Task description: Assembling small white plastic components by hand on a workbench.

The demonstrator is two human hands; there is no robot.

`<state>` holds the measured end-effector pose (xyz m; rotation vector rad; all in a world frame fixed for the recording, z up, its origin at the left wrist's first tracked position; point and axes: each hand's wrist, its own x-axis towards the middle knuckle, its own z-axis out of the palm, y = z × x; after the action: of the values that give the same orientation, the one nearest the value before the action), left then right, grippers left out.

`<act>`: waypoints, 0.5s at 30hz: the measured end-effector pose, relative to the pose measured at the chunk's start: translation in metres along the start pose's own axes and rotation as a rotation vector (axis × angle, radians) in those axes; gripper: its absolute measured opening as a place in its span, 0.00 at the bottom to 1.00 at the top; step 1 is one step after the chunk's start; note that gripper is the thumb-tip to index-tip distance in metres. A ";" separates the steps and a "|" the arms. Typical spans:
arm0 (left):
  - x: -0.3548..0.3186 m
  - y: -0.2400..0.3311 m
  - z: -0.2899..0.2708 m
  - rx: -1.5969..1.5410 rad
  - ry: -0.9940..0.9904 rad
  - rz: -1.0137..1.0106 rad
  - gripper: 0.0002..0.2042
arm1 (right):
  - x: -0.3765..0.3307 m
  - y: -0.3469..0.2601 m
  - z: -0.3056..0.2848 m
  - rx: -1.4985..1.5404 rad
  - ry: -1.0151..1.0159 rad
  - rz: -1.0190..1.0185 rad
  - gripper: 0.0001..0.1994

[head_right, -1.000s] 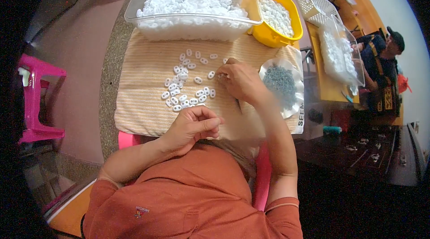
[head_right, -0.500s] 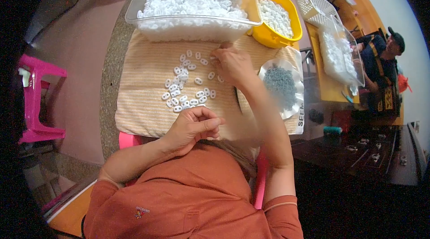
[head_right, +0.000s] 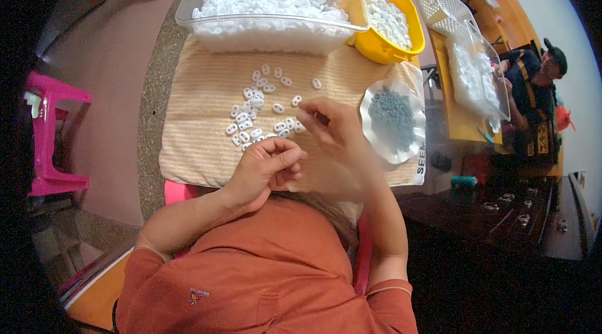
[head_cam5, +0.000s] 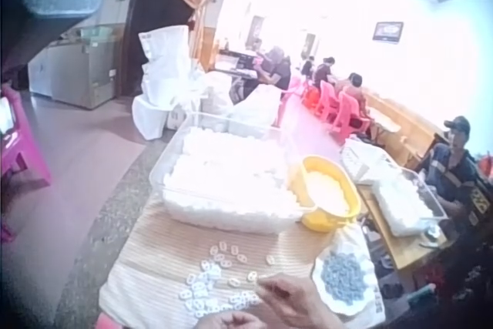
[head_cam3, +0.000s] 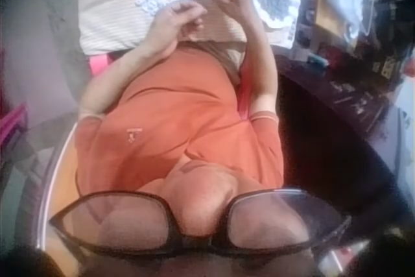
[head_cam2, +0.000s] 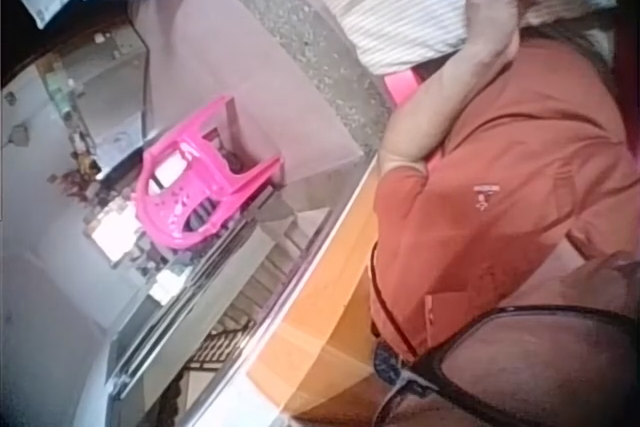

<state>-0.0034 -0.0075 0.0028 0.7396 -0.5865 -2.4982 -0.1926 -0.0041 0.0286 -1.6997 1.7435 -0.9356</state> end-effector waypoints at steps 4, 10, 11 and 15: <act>0.000 0.000 0.003 0.016 0.007 -0.005 0.05 | -0.011 -0.004 -0.002 0.056 0.022 -0.058 0.07; 0.000 -0.004 0.000 0.056 -0.012 -0.020 0.05 | -0.003 0.009 -0.008 -0.232 -0.017 -0.154 0.09; -0.001 -0.004 0.001 0.054 -0.009 -0.020 0.05 | -0.001 0.006 -0.006 -0.296 0.012 -0.161 0.09; -0.002 -0.004 0.005 0.159 -0.015 -0.024 0.06 | -0.001 0.002 -0.002 -0.348 0.005 -0.204 0.11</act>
<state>-0.0058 -0.0015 0.0050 0.7905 -0.7935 -2.5026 -0.1953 -0.0029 0.0286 -2.1298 1.8446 -0.7509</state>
